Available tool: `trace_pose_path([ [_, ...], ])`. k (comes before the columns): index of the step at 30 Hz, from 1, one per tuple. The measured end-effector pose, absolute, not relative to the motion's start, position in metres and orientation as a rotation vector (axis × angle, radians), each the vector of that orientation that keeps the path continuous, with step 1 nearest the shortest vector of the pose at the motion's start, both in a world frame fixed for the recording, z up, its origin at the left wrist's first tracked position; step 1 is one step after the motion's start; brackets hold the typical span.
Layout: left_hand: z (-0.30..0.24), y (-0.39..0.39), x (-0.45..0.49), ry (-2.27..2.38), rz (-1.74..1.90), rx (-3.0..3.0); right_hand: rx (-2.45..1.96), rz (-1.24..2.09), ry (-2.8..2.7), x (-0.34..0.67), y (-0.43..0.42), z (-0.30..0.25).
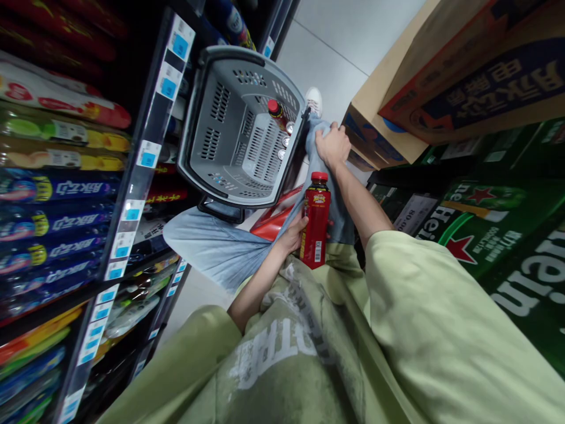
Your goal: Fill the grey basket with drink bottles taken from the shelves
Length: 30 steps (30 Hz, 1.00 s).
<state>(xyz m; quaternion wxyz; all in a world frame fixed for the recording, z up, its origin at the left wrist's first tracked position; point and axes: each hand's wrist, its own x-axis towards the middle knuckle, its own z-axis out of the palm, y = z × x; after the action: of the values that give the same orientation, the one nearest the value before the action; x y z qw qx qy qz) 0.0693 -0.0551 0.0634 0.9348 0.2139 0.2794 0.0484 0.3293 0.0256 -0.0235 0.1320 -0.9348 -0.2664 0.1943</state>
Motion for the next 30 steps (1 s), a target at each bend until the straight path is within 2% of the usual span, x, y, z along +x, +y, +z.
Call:
trace_pose_path([
  [10, 0.054, -0.057, 0.054, 0.516, -0.07, 0.584, -2.723, 0.552, -0.765, 0.33, 0.025, -0.025],
  [18, 0.065, -0.063, 0.071, 0.67, 0.094, 0.285, -2.704, 0.573, -0.768, 0.332, 0.024, -0.027],
  [30, 0.074, -0.067, 0.082, 0.651, 0.217, 0.473, -2.677, 0.57, -0.777, 0.331, 0.024, -0.024],
])
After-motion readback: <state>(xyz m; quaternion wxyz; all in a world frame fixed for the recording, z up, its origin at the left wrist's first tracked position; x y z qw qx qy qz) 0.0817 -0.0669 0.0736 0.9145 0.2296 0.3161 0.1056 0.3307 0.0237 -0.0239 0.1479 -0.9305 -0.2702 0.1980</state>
